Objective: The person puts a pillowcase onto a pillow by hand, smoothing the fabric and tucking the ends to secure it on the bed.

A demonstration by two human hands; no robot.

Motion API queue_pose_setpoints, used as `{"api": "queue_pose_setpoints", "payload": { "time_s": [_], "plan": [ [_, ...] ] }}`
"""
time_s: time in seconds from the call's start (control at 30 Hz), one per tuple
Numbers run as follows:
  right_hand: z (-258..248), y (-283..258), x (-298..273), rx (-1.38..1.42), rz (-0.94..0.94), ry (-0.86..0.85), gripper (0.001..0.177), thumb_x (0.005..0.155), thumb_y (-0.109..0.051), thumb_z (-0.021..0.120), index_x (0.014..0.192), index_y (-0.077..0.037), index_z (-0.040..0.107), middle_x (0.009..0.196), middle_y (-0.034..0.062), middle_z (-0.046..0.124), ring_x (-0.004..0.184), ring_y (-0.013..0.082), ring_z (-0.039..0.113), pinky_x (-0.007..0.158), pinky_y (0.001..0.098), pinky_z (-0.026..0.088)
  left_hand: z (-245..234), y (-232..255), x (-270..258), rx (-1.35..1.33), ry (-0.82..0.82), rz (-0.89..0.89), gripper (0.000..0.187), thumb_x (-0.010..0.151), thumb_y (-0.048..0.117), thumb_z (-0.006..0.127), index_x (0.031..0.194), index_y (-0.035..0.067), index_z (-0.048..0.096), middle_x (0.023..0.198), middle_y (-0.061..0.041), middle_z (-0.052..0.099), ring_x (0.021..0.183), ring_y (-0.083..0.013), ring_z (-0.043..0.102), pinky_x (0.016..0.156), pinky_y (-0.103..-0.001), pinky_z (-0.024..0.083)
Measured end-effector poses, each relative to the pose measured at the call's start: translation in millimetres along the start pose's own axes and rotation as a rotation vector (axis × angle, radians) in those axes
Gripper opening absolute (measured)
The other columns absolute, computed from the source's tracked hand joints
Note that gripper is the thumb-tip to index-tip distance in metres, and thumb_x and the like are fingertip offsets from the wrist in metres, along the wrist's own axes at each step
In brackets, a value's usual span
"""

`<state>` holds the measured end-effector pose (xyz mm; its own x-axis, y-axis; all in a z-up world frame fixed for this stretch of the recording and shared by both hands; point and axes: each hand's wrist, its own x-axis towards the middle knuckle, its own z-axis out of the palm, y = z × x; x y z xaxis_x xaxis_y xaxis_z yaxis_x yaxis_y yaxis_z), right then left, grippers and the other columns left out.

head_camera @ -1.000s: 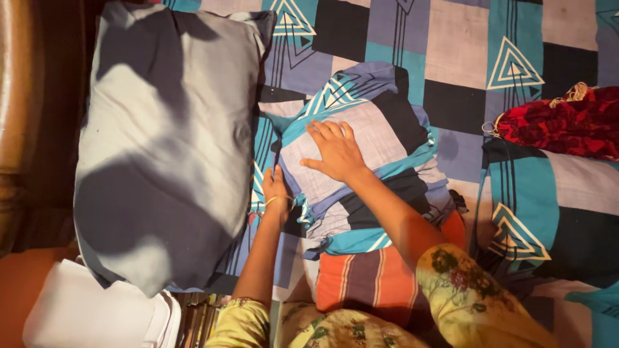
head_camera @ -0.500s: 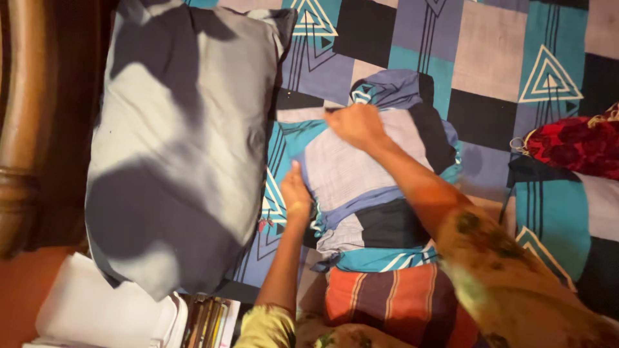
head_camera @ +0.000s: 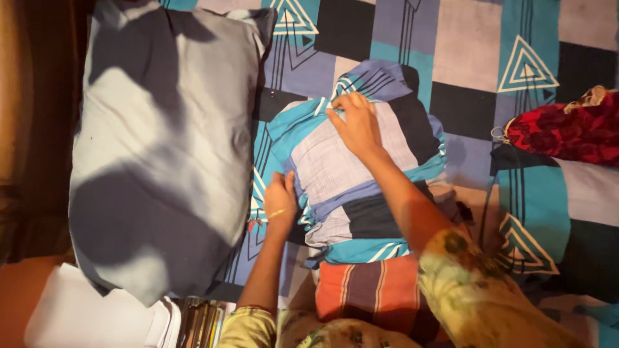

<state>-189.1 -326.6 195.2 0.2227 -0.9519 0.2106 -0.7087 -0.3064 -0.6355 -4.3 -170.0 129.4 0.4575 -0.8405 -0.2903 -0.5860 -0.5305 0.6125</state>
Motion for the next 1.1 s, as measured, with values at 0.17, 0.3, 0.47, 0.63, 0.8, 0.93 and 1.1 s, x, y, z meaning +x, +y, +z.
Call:
{"api": "queue_pose_setpoints", "payload": {
  "time_s": [0.17,0.3,0.47,0.63,0.8,0.93,1.1],
  "plan": [
    [-71.2,52.5,-60.1,-0.102,-0.078,0.26,0.03,0.093,-0.01,0.071,0.122,0.0,0.071,0.127,0.0166,0.068,0.122,0.0366,0.057,0.106,0.0424,0.044,-44.3,41.0,-14.7,-0.247,0.28,0.431,0.043,0.092,0.027,0.072,0.119,-0.004,0.064,0.113,-0.024,0.059,0.1,-0.0389,0.059,0.086,-0.047,0.048],
    [-120.3,82.2,-126.7,-0.066,-0.071,0.144,0.029,0.098,-0.006,0.069,0.126,-0.001,0.072,0.132,0.0176,0.068,0.123,0.0362,0.06,0.109,0.0416,0.044,-28.1,56.2,-26.5,-0.237,0.167,0.638,0.027,0.09,0.023,0.074,0.108,0.003,0.072,0.11,-0.016,0.063,0.104,-0.0334,0.061,0.09,-0.041,0.05],
    [-117.7,98.8,-152.9,-0.052,-0.079,0.233,0.012,0.098,-0.008,0.064,0.104,0.001,0.069,0.112,0.017,0.071,0.108,0.0375,0.066,0.098,0.0424,0.051,-20.6,64.0,-27.8,-0.156,0.209,0.574,0.012,0.093,0.015,0.07,0.095,0.004,0.07,0.101,-0.013,0.067,0.098,-0.0355,0.062,0.085,-0.043,0.05],
    [-103.3,116.8,-151.4,-0.048,-0.059,0.292,0.009,0.108,-0.007,0.052,0.112,0.0,0.057,0.1,0.0228,0.065,0.093,0.0431,0.063,0.082,0.049,0.049,-24.5,62.9,-40.6,-0.223,0.194,0.55,0.012,0.1,0.013,0.064,0.099,0.002,0.063,0.101,-0.017,0.065,0.094,-0.0385,0.062,0.08,-0.045,0.049],
    [-107.6,98.6,-124.5,0.134,0.141,0.288,0.011,0.112,-0.008,0.045,0.117,-0.002,0.051,0.088,0.023,0.063,0.079,0.0422,0.064,0.07,0.0493,0.046,-1.3,44.9,-41.8,-0.074,0.246,0.634,0.011,0.102,0.012,0.059,0.104,0.001,0.058,0.097,-0.021,0.061,0.095,-0.0418,0.059,0.082,-0.049,0.048],
    [-129.5,63.3,-150.7,0.139,-0.007,0.074,0.012,0.105,-0.013,0.051,0.107,-0.004,0.058,0.075,0.0196,0.063,0.069,0.0396,0.067,0.061,0.0474,0.048,-0.9,23.2,-10.0,-0.122,0.257,0.607,0.011,0.102,0.01,0.056,0.11,0.002,0.059,0.099,-0.022,0.061,0.096,-0.0432,0.058,0.083,-0.05,0.047],
    [-121.8,105.1,-152.7,-0.089,0.1,0.002,0.021,0.107,-0.023,0.053,0.103,-0.006,0.065,0.082,0.024,0.067,0.078,0.047,0.065,0.062,0.0533,0.048,-6.5,36.6,-14.4,-0.176,0.14,0.727,0.009,0.103,0.007,0.057,0.109,0.002,0.061,0.102,-0.022,0.064,0.097,-0.0425,0.058,0.086,-0.049,0.047]
  ]
}}
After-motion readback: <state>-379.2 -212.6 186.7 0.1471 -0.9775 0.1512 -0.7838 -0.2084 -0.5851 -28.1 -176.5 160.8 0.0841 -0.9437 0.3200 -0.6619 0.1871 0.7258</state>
